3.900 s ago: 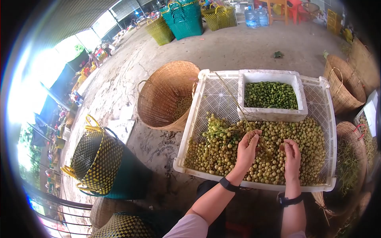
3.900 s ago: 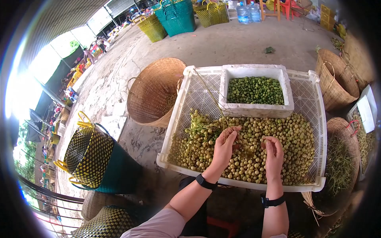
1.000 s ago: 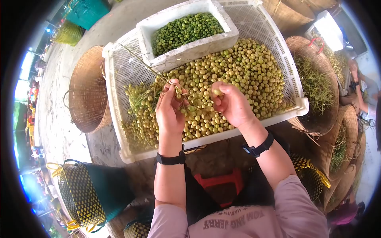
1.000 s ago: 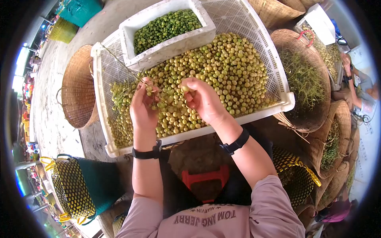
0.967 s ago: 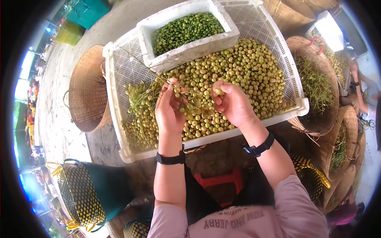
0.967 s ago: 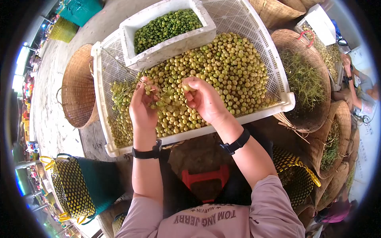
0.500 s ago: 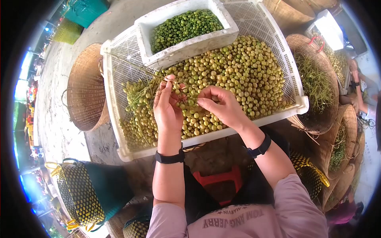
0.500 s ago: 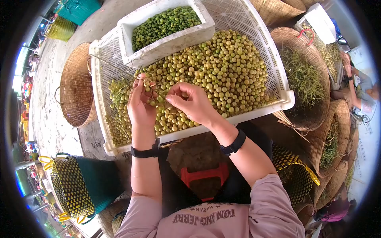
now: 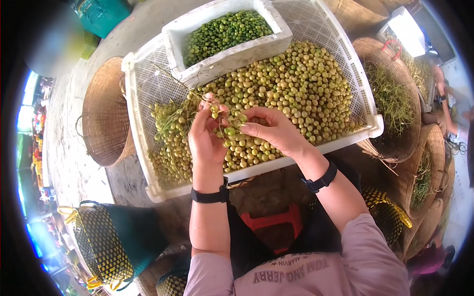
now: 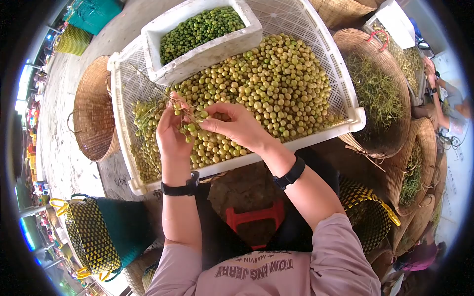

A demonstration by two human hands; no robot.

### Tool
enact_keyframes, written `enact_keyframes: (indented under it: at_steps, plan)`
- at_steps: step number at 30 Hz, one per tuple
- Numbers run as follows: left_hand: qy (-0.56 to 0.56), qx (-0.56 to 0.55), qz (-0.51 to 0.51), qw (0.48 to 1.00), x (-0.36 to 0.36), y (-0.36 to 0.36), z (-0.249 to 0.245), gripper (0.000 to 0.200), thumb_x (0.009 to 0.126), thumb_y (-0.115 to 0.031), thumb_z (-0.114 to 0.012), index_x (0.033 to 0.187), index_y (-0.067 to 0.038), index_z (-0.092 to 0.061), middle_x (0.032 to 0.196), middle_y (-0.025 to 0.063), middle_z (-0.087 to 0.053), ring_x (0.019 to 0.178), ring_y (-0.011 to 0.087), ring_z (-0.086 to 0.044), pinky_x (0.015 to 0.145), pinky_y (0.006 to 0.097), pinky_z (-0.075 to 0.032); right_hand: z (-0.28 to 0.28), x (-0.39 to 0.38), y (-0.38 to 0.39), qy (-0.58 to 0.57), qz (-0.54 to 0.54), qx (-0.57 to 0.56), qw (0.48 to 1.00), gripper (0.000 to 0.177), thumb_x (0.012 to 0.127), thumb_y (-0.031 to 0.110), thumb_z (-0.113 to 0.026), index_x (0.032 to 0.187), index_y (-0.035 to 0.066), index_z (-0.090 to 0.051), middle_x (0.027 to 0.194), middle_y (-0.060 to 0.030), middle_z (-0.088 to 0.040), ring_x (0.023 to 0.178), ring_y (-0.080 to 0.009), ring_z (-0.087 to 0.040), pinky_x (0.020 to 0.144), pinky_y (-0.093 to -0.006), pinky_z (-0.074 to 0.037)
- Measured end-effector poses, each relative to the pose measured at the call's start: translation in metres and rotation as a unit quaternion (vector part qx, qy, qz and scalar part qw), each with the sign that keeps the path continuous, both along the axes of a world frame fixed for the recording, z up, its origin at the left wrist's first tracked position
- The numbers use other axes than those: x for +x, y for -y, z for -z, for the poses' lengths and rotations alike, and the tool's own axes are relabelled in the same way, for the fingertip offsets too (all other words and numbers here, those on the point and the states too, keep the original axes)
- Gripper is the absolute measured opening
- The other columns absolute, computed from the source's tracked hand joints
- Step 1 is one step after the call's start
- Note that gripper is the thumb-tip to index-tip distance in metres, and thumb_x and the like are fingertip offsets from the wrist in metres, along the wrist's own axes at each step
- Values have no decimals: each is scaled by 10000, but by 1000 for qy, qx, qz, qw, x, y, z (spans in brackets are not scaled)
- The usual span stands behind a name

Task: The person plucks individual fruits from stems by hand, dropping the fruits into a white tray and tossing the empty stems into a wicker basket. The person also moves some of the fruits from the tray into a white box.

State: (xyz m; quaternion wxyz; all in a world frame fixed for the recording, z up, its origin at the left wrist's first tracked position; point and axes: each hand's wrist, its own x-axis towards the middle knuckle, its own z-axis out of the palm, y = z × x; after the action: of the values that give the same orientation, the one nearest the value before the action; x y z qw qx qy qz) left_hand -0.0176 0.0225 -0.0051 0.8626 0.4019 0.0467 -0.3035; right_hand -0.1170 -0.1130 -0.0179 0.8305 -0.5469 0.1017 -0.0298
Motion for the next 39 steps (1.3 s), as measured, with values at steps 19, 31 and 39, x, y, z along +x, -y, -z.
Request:
enact_keyframes:
  at_steps: [19, 31, 39]
  plan:
    - [17, -62, -36, 997, 8, -4, -1, 270, 978, -143, -419, 1196, -47, -546, 950, 33, -596, 847, 112, -555, 626, 187, -477, 0, -4, 5, -44, -15, 28, 999, 293, 920, 384, -620, 1015, 107, -602, 724, 90, -484, 550, 20, -391, 424, -150, -261]
    - [100, 12, -85, 991, 8, -4, 4, 273, 969, -156, -443, 1188, -52, -568, 949, 67, -618, 786, 113, -544, 668, 253, -461, 0, -3, -3, -62, -27, -20, 998, 262, 944, 344, -598, 1046, 103, -622, 657, 103, -446, 522, 16, -370, 431, -159, -253]
    - [121, 13, -98, 988, 5, -2, 0, 244, 981, -136, -455, 1158, -37, -589, 972, 51, -619, 818, 92, -582, 665, 262, -467, 4, -4, -3, -63, -5, 59, 996, 215, 981, 306, -536, 1036, 112, -611, 699, 80, -507, 516, 8, -395, 417, -157, -252]
